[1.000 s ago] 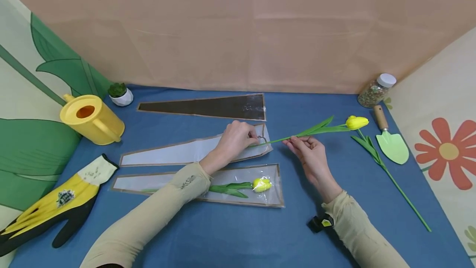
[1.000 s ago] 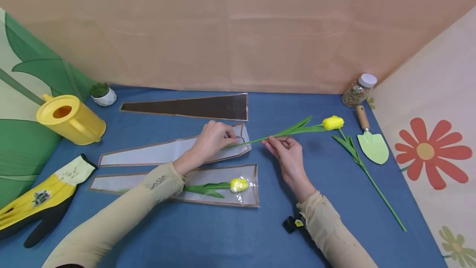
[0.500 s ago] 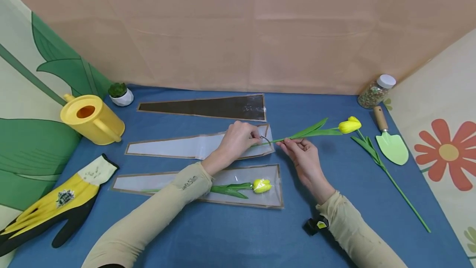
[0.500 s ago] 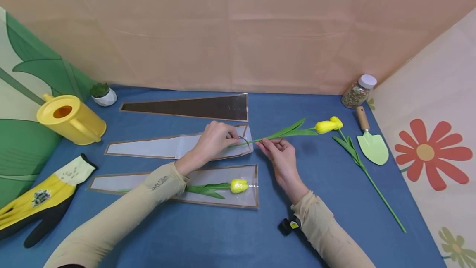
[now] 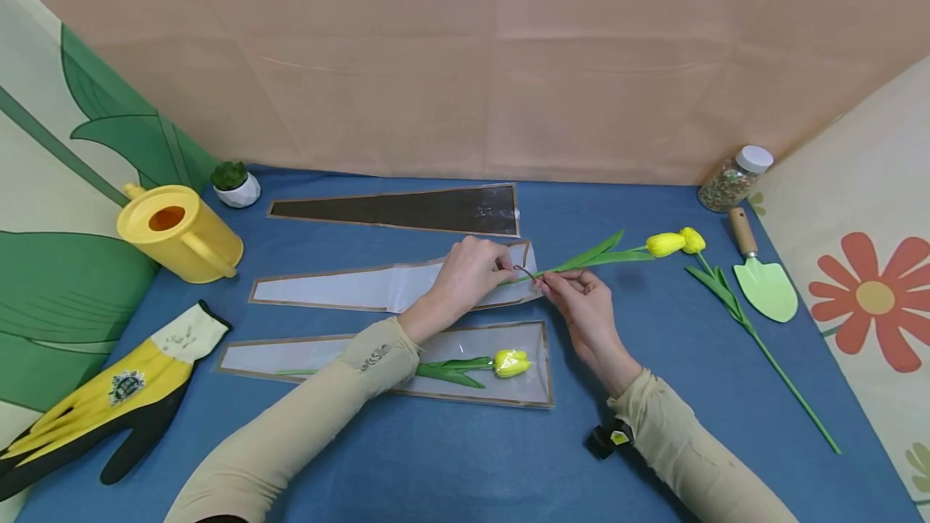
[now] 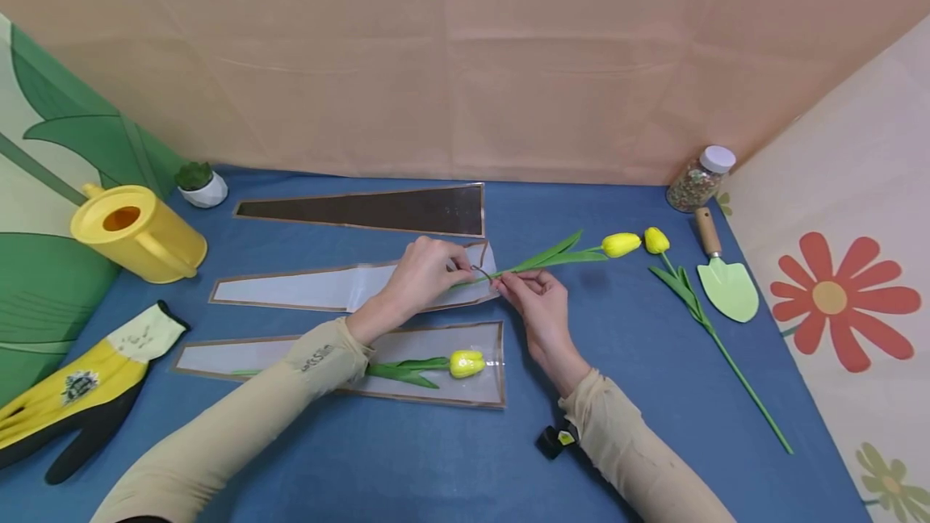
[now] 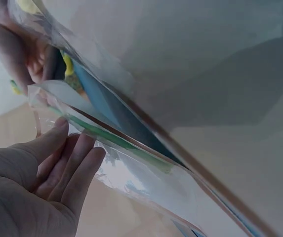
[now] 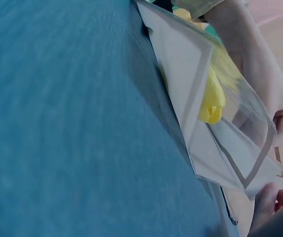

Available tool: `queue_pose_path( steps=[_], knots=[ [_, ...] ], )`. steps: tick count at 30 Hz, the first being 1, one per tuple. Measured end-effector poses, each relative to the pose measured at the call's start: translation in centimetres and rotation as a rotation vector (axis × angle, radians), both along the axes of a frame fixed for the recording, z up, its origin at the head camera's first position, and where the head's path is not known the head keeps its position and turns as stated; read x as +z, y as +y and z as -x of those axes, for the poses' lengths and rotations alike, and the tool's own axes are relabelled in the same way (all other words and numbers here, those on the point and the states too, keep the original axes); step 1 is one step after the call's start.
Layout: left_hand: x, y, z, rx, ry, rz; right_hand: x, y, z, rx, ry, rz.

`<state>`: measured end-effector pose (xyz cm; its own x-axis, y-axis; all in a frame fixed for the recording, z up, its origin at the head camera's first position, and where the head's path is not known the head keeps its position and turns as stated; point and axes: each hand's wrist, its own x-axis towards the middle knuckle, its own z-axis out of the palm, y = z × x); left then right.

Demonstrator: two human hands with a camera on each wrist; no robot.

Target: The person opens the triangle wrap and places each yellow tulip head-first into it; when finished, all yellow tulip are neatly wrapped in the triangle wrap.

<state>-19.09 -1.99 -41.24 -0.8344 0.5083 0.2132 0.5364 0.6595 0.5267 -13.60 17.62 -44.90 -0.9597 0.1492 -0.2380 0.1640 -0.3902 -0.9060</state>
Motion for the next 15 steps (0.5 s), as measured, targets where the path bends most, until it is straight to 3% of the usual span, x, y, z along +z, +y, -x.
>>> queue_pose_path(
  steps=[8, 15],
  knots=[
    [-0.11, -0.08, 0.06, 0.0, 0.017, -0.013, 0.02, -0.03, 0.19, -0.103, 0.002, 0.053],
    [-0.1, -0.04, 0.14, 0.011, 0.028, 0.004, -0.2, -0.15, 0.28, -0.141, -0.01, 0.063]
  ],
)
